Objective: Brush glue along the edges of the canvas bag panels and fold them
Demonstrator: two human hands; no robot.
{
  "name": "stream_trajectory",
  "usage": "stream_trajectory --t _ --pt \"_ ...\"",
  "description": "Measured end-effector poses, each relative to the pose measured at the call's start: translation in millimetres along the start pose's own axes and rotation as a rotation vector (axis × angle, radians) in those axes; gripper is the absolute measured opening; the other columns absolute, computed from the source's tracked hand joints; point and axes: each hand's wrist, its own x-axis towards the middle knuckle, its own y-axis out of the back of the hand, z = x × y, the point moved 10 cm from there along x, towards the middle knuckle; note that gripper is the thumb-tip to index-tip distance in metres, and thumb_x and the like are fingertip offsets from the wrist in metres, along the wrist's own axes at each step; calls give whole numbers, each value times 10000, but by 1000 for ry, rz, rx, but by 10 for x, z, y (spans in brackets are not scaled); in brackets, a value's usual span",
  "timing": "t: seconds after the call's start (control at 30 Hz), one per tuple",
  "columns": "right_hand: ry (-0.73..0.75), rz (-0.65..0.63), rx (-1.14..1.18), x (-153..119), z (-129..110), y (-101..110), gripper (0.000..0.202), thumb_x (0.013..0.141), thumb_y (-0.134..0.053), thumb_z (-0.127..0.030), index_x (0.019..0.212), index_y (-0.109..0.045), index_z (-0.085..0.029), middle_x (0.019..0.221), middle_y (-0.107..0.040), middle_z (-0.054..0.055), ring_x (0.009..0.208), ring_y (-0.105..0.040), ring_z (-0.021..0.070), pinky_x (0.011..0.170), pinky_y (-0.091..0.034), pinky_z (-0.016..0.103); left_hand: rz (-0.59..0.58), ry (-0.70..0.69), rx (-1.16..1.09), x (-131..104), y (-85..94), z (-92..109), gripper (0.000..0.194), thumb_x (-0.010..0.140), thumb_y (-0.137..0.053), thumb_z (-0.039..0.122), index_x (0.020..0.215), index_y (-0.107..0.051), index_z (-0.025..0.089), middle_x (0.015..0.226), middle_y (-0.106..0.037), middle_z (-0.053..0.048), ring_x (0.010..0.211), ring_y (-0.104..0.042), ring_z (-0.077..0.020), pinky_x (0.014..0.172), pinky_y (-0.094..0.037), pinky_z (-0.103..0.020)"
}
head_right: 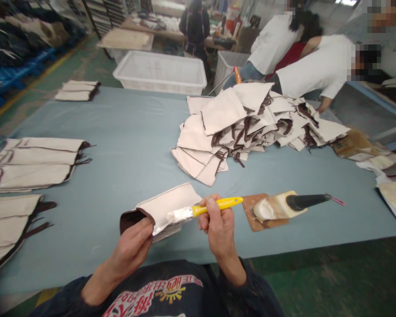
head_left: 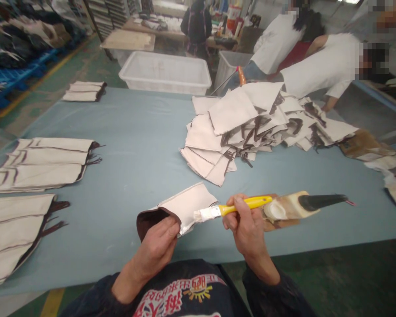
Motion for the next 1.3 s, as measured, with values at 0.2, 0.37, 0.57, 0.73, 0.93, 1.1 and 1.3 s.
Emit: stream_trajectory --t 0.2,0.37,0.57,0.73,0.93,1.1,1.3 --pt "27 -60 -104 -106 -49 -152 461 900 -620 -634 762 -572 -196 410 -384 -96 373 -344 79 384 -273 200 -3 5 13 -17 -11 29 259 923 -484 5 1125 -602 118 957 -728 -164 926 -710 -242 854 -608 -338" --pt "-8 -148 -121 -325 -10 -365 470 926 -576 -634 744 -553 -201 411 -375 -96 353 -327 73 367 -254 196 -22 15 -21 -53 -33 9 308 928 -460 18 1163 -616 143 985 -746 -160 936 -721 -240 823 -611 -327" --pt "-16 -101 -111 -390 28 -256 460 934 -579 -632 771 -568 -202 420 -372 -97 369 -349 84 386 -291 201 -53 16 -63 -117 -81 -19 321 937 -456 26 1176 -634 143 1069 -746 -189 1025 -718 -255 874 -614 -359" --pt "25 -22 -125 -420 50 -170 453 929 -596 -626 770 -565 -203 424 -393 -91 372 -357 86 382 -280 200 -37 20 -57 -157 -84 -36 345 931 -468 10 1210 -624 139 1107 -754 -188 1094 -715 -256 937 -606 -355" --pt "6 11 -74 -451 125 -175 443 940 -593 -621 791 -559 -205 424 -388 -97 378 -356 88 397 -303 205 7 252 -203 -147 -77 -205 281 957 -513 91 1168 -693 139 1047 -792 -140 963 -765 -218 860 -620 -302" --pt "121 114 -76 -244 55 34 443 922 -609 -627 781 -559 -210 425 -385 -99 374 -327 88 386 -281 209 -29 881 -500 -334 -244 -663 322 936 -581 327 1107 -753 115 823 -789 -76 753 -737 -216 664 -589 -297" --pt "230 -49 -104 -233 66 -219 401 980 -554 -569 812 -586 -206 462 -452 -76 400 -419 103 416 -323 215 -38 1129 -914 -317 -298 -603 447 841 -711 478 1129 -759 139 941 -800 -89 811 -704 -213 749 -552 -306"
